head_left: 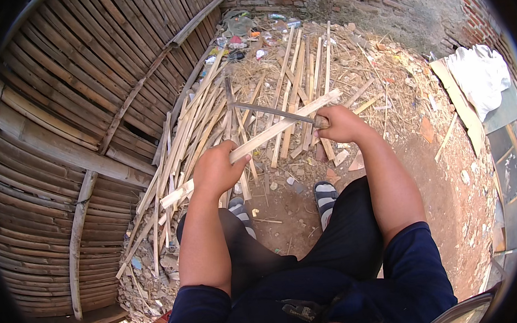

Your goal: The person shaves a thin strip of wood using a curved blade, working over a pile of similar wood pieces.

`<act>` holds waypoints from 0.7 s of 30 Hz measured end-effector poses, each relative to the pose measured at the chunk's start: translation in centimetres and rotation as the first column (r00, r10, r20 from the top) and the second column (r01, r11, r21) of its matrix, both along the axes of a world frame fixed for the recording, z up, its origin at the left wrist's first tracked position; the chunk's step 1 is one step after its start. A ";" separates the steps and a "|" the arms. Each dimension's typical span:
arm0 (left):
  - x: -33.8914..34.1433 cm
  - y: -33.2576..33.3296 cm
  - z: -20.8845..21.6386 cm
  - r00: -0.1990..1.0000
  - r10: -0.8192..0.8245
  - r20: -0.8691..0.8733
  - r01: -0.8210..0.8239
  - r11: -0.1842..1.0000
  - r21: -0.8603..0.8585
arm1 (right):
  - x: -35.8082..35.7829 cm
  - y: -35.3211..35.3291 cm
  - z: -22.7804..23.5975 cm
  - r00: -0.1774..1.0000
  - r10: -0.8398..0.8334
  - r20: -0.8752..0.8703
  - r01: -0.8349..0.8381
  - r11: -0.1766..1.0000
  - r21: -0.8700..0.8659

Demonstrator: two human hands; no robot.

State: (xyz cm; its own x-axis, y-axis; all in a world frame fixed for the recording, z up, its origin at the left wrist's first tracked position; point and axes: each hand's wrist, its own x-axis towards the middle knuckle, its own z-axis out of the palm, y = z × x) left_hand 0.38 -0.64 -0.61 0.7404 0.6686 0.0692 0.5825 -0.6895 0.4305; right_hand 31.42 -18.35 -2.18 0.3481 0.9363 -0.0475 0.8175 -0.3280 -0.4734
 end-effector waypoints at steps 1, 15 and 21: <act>0.0 0.1 -0.1 1.000 -0.004 0.000 0.004 1.000 -0.001 | 0.1 -0.1 -0.1 1.000 0.001 0.002 -0.001 1.000 0.008; 0.0 0.1 -0.3 1.000 -0.013 0.007 0.013 1.000 -0.007 | 0.2 0.1 -0.3 1.000 -0.007 0.000 0.007 0.999 -0.039; 0.0 0.2 -0.5 1.000 -0.016 0.003 0.016 1.000 -0.009 | 0.1 0.1 -0.2 1.000 -0.005 -0.006 0.005 0.999 -0.054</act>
State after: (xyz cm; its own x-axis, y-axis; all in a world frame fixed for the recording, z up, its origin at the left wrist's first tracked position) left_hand 0.37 -0.44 -1.06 0.7510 0.6570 0.0655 0.5699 -0.6951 0.4381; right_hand 31.48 -18.23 -2.35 0.3525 0.9305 -0.0999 0.8128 -0.3574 -0.4601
